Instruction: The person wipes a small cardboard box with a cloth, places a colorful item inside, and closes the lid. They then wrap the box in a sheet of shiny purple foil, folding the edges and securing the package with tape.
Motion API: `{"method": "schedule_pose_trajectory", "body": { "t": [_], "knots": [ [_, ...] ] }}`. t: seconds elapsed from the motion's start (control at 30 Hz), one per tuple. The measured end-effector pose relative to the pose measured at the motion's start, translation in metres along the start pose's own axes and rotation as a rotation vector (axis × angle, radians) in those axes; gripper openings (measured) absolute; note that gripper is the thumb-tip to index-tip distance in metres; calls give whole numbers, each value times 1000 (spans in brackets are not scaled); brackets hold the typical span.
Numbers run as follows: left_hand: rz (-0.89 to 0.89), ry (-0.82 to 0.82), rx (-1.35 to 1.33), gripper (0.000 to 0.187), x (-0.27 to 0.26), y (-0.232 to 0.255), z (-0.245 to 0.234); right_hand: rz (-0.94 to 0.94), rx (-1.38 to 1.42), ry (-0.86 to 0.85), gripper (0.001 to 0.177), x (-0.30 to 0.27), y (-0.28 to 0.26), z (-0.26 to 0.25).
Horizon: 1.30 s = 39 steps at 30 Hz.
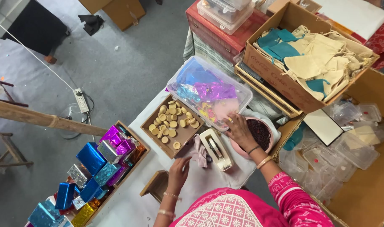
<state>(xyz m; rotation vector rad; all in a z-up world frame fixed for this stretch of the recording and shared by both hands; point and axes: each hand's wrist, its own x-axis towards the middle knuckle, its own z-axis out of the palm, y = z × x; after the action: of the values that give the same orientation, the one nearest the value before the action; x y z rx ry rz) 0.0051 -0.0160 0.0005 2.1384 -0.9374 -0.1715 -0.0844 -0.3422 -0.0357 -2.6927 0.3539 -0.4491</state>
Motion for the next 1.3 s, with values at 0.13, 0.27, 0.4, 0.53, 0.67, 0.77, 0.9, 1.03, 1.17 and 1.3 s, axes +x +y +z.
{"method": "schedule_pose_trajectory", "body": {
  "t": [0.13,0.27,0.4,0.53,0.67,0.77,0.9,1.03,1.17,1.3],
  "knots": [
    [84,-113,-34,27,49,14,23,-31,-12,-30,59,5,16,0],
    [66,-188,-95,24,81,19,45,-62,49,28,58,8,21,-13],
    [74,-230,-116,28,106,19,62,-61,70,152,57,15,25,-36],
    [58,-240,-103,23,126,17,74,74,150,226,54,12,38,-33],
    [168,-166,-73,27,147,8,86,318,499,386,46,11,46,-17],
    [199,-165,-43,25,162,11,92,367,676,498,41,14,43,-11],
    [384,-192,134,37,177,13,106,383,853,615,36,21,41,-9],
    [336,-328,307,34,179,-8,130,417,896,634,35,24,42,-3],
    [142,-410,438,36,196,3,136,415,951,651,33,24,47,7],
    [105,-79,392,92,214,20,129,449,1004,663,32,24,49,13]
  ]
}}
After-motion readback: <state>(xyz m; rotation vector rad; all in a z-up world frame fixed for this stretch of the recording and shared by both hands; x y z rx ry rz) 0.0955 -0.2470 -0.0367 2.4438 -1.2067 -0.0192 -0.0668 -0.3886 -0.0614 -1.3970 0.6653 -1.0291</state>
